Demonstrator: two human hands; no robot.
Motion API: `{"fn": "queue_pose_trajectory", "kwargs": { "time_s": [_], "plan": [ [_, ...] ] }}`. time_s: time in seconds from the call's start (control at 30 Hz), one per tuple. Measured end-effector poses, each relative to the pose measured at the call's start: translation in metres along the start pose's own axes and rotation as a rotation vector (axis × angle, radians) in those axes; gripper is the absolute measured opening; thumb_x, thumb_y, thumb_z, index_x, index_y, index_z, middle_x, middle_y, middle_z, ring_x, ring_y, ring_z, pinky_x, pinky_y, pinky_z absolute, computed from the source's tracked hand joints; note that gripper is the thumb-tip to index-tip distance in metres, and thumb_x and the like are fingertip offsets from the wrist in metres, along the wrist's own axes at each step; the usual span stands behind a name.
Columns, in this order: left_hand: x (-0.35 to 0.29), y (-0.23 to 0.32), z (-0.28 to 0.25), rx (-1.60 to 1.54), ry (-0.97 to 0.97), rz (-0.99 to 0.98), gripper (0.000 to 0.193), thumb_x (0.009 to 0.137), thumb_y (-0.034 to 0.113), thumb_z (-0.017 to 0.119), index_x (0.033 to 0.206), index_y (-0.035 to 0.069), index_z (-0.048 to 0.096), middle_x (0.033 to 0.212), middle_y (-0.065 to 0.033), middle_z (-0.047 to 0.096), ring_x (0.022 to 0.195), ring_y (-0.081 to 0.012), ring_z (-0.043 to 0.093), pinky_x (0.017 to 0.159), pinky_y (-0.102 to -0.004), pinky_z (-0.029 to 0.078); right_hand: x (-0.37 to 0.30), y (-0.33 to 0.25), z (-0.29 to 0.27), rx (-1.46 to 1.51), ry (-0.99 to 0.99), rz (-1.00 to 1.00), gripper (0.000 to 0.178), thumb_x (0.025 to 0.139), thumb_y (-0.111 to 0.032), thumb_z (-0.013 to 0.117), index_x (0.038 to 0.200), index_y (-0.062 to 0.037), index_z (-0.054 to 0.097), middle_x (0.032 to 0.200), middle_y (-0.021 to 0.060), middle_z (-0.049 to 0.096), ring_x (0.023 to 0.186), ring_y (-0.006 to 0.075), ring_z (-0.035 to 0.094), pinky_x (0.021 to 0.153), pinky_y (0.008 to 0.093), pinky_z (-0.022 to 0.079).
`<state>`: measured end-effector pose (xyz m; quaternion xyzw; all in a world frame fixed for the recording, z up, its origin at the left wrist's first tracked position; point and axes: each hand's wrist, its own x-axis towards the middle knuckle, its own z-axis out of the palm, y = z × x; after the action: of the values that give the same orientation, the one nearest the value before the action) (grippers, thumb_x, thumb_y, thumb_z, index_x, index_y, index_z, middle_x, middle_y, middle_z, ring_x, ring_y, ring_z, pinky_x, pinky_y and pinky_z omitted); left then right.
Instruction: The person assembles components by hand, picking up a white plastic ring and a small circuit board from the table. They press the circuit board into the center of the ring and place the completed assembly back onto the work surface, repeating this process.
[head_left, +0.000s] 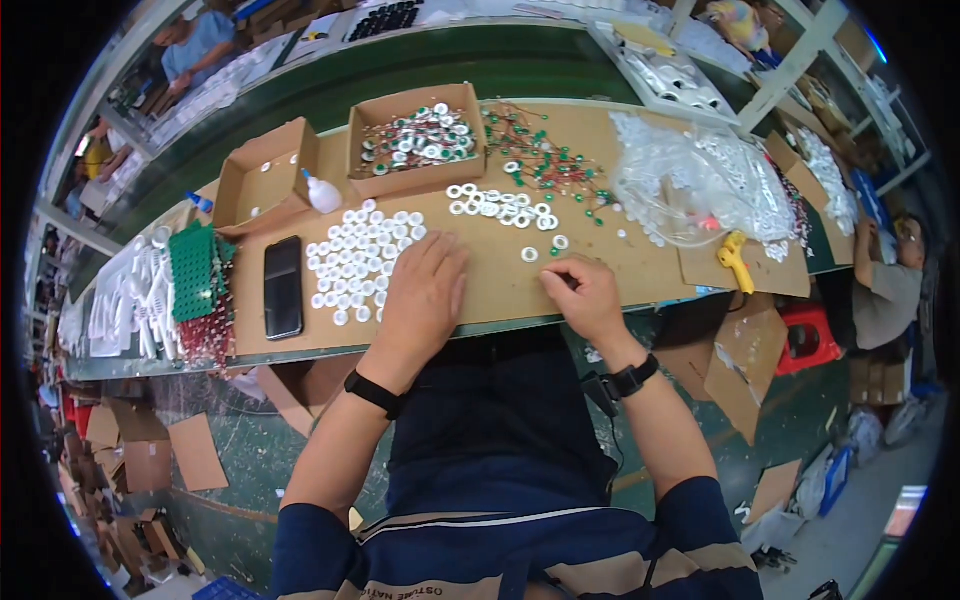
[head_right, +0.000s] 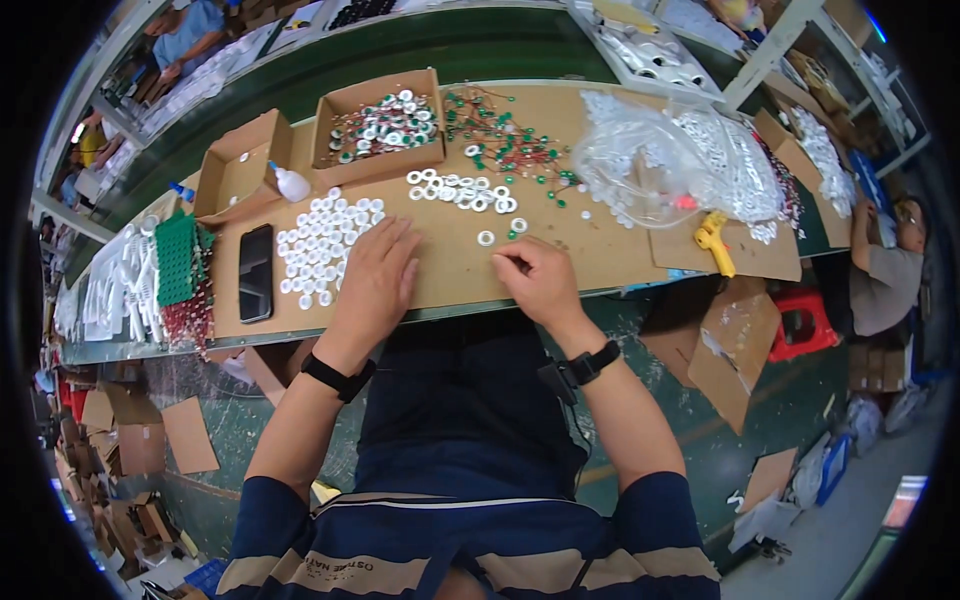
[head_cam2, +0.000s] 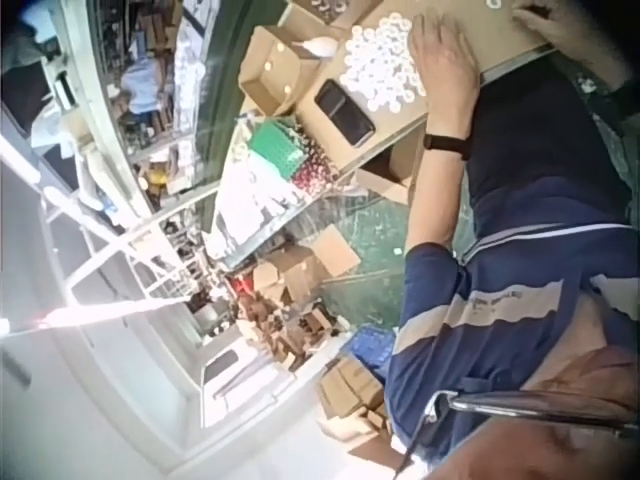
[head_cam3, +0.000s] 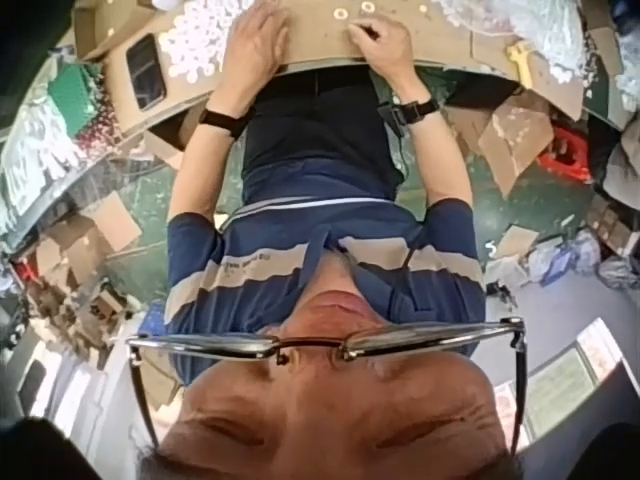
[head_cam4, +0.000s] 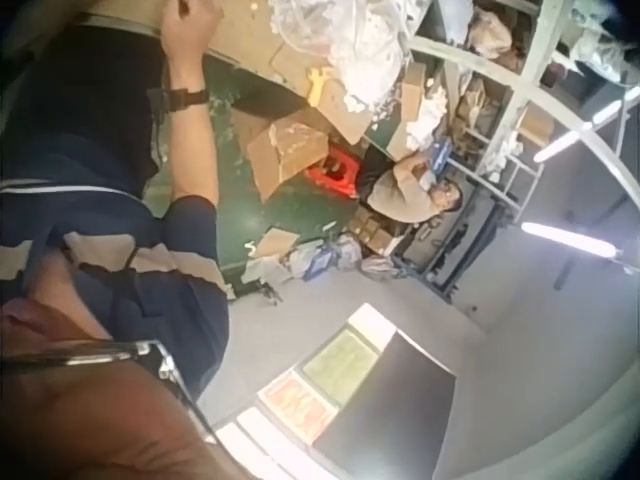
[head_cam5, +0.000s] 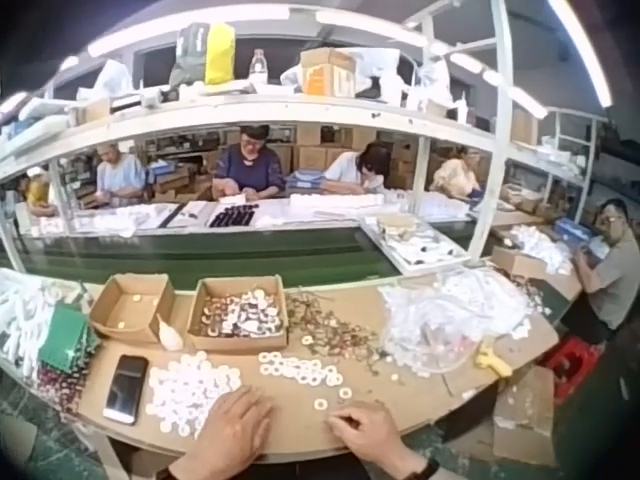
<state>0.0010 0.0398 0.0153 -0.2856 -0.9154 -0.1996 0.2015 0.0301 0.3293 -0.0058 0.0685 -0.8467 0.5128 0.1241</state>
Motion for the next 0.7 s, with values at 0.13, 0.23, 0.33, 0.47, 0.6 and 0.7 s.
{"fn": "queue_pose_trajectory", "kwargs": {
  "time_s": [0.13, 0.23, 0.33, 0.47, 0.6, 0.7],
  "plan": [
    [0.021, 0.039, 0.022, -0.226, -0.079, 0.090, 0.041, 0.103, 0.011, 0.077, 0.143, 0.002, 0.074, 0.156, -0.0190, 0.069, 0.152, -0.0389, 0.061, 0.130, -0.0518, 0.046, -0.003, -0.002, 0.000, 0.029, 0.013, 0.009, 0.011, 0.101, -0.009, 0.086, 0.104, 0.0014, 0.084, 0.091, 0.0067, 0.079, 0.075, 0.0109, 0.070, 0.068, 0.0293, 0.055],
    [0.023, 0.053, 0.039, -0.256, -0.123, 0.143, 0.046, 0.102, 0.009, 0.079, 0.147, 0.002, 0.072, 0.158, -0.0209, 0.068, 0.150, -0.0412, 0.062, 0.129, -0.0527, 0.049, -0.003, -0.001, -0.008, 0.062, 0.053, 0.038, 0.012, 0.101, -0.010, 0.086, 0.106, 0.0014, 0.085, 0.090, 0.0078, 0.079, 0.074, 0.0122, 0.071, 0.069, 0.0309, 0.056],
    [0.017, 0.051, 0.035, -0.276, -0.140, 0.148, 0.045, 0.102, 0.009, 0.080, 0.146, 0.003, 0.073, 0.156, -0.0197, 0.070, 0.148, -0.0405, 0.064, 0.127, -0.0525, 0.051, -0.001, 0.010, -0.029, 0.136, 0.119, 0.087, 0.014, 0.102, -0.011, 0.084, 0.109, 0.0016, 0.085, 0.089, 0.0106, 0.079, 0.073, 0.0157, 0.074, 0.069, 0.0339, 0.058],
    [0.008, 0.036, 0.035, -0.308, -0.116, 0.146, 0.041, 0.100, 0.007, 0.080, 0.141, 0.004, 0.075, 0.149, -0.0170, 0.073, 0.142, -0.0388, 0.067, 0.122, -0.0513, 0.053, 0.018, 0.031, -0.077, -0.451, 0.260, 0.003, 0.018, 0.105, -0.014, 0.081, 0.116, 0.0000, 0.085, 0.098, 0.0184, 0.080, 0.083, 0.0320, 0.079, 0.078, 0.0441, 0.062],
    [0.010, 0.032, 0.032, -0.378, -0.096, 0.109, 0.038, 0.099, 0.005, 0.080, 0.137, 0.005, 0.076, 0.140, -0.0149, 0.075, 0.134, -0.0382, 0.070, 0.115, -0.0503, 0.056, 0.029, 0.038, -0.083, -0.648, 0.214, -0.014, 0.020, 0.105, -0.016, 0.081, 0.118, -0.0018, 0.084, 0.108, 0.0202, 0.079, 0.096, 0.0416, 0.078, 0.085, 0.0504, 0.062],
    [0.014, 0.036, 0.032, -0.413, -0.083, 0.072, 0.034, 0.098, 0.004, 0.081, 0.132, 0.006, 0.078, 0.132, -0.0138, 0.077, 0.128, -0.0380, 0.071, 0.110, -0.0500, 0.058, 0.033, 0.044, -0.083, -0.704, 0.175, -0.011, 0.019, 0.105, -0.017, 0.081, 0.117, -0.0025, 0.083, 0.111, 0.0200, 0.078, 0.100, 0.0443, 0.077, 0.087, 0.0526, 0.062]
  ]
}}
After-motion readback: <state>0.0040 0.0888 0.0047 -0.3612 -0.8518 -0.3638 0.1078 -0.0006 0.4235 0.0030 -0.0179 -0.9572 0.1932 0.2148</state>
